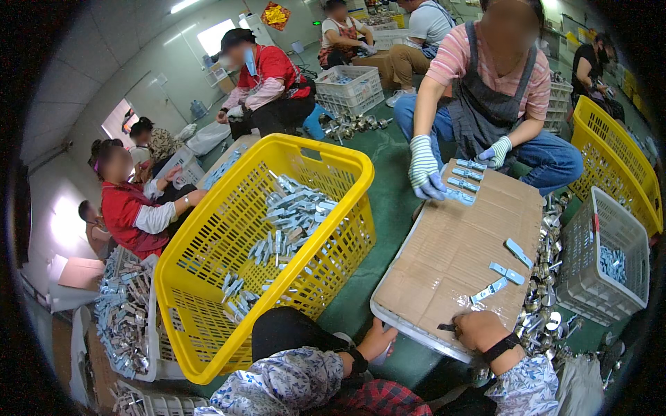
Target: Sorting and packing small metal hardware components in a manufacturing environment.
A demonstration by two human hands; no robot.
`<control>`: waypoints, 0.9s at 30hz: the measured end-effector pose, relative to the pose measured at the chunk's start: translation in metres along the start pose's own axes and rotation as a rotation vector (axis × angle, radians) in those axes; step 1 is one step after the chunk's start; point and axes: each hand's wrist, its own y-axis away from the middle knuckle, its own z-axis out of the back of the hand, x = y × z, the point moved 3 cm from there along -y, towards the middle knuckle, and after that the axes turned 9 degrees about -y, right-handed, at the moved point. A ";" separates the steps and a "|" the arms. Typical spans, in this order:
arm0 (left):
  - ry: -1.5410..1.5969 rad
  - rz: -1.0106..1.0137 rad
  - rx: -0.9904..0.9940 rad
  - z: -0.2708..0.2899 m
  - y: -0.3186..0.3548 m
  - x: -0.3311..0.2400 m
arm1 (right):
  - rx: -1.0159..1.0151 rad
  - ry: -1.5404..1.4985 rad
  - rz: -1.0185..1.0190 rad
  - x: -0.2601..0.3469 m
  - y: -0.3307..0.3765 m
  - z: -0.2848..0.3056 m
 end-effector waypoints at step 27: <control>0.085 0.019 0.028 0.003 -0.010 0.013 | 0.018 -0.117 -0.082 -0.003 -0.002 -0.003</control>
